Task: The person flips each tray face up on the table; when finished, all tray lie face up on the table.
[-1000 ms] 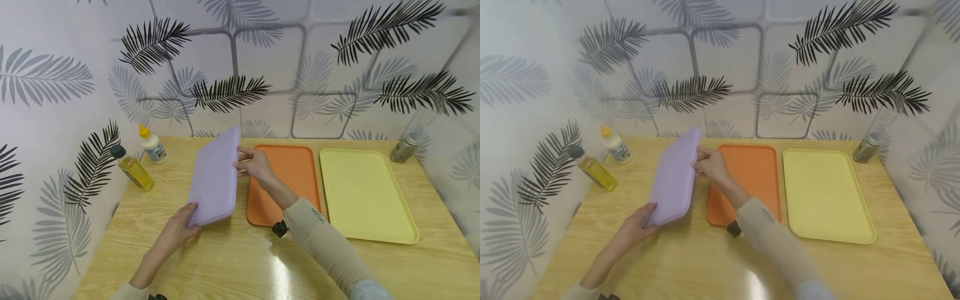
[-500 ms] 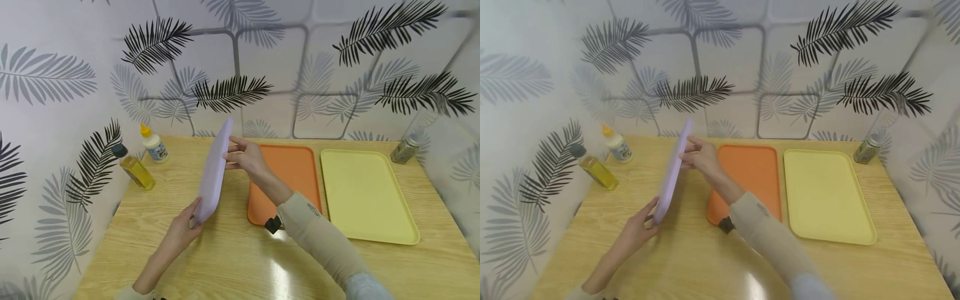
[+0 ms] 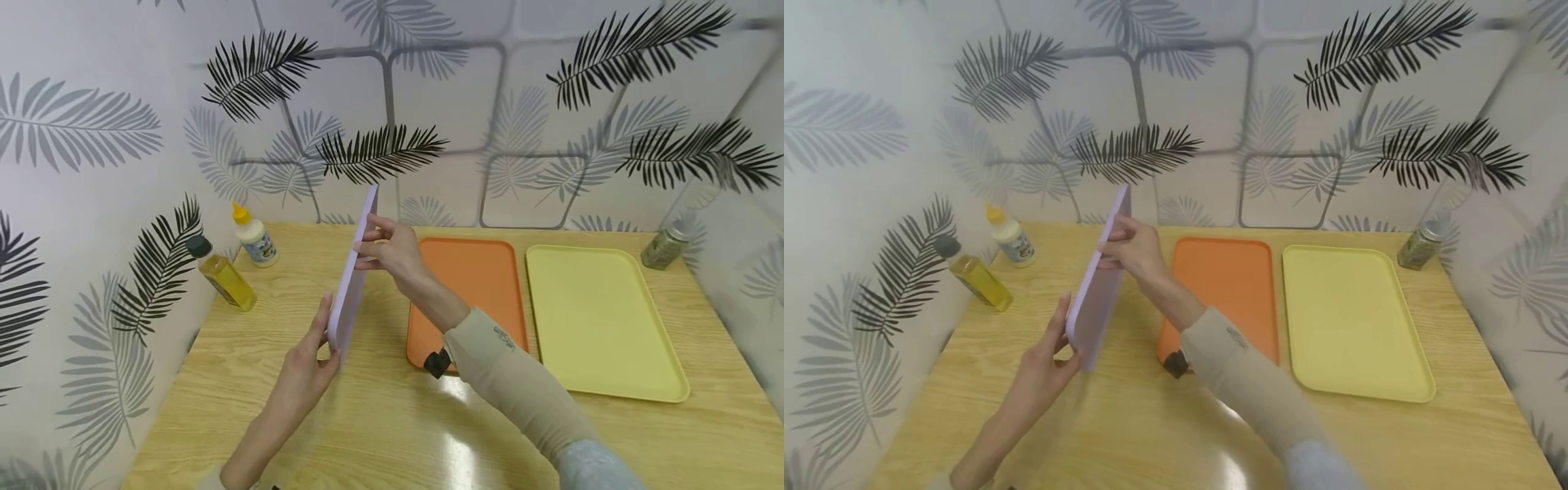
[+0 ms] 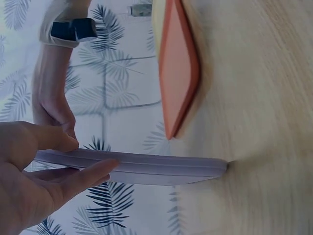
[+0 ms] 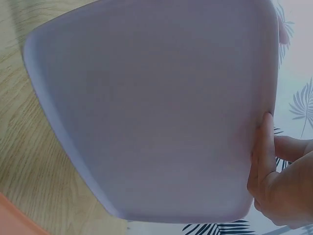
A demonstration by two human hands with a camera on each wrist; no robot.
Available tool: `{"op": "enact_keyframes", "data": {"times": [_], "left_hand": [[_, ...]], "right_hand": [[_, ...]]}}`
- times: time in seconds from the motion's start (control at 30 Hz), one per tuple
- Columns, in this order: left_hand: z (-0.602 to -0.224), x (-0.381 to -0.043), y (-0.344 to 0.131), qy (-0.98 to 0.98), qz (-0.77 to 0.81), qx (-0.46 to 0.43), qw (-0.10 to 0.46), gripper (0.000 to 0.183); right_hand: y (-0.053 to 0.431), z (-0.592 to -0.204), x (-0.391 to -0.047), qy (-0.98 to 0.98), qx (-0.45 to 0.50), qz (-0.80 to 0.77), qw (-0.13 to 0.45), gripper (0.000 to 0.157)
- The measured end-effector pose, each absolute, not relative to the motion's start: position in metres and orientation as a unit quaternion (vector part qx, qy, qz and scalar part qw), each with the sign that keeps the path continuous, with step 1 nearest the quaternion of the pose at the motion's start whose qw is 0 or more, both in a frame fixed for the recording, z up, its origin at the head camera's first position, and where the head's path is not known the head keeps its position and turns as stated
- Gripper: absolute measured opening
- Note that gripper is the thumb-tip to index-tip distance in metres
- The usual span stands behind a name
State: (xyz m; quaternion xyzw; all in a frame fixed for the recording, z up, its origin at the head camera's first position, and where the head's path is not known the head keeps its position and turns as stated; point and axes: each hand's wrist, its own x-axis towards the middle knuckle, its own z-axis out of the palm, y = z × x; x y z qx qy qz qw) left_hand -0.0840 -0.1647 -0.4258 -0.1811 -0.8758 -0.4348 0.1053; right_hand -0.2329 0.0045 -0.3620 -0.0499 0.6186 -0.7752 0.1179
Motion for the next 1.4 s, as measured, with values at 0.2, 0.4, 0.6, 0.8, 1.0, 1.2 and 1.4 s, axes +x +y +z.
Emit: {"op": "enact_keyframes", "data": {"times": [0.2,0.4,0.6,0.8,1.0,1.2,1.4], "left_hand": [[-0.411,-0.079,-0.158,-0.885,-0.418,-0.160,0.126,0.090],[-0.399,-0.076,-0.156,-0.883,-0.402,-0.167,0.175,0.071],[-0.394,-0.076,-0.156,-0.882,-0.386,-0.160,0.220,0.057],[-0.391,-0.076,-0.159,-0.873,-0.398,-0.152,0.236,0.049],[-0.389,-0.076,-0.163,-0.872,-0.398,-0.133,0.250,0.042],[-0.386,-0.077,-0.168,-0.874,-0.399,-0.098,0.260,0.038],[-0.385,-0.079,-0.182,-0.861,-0.457,-0.024,0.220,0.038]], "right_hand": [[0.000,-0.358,-0.232,0.624,-0.041,-0.771,0.125,0.064],[-0.001,-0.357,-0.231,0.618,-0.036,-0.775,0.126,0.062],[0.004,-0.376,-0.233,0.639,-0.050,-0.756,0.130,0.049],[0.008,-0.442,-0.225,0.747,-0.014,-0.639,0.181,0.055],[0.004,-0.471,-0.209,0.767,-0.006,-0.603,0.219,0.063],[0.002,-0.475,-0.206,0.737,0.010,-0.634,0.234,0.060],[-0.001,-0.481,-0.206,0.730,0.022,-0.648,0.219,0.053]]}}
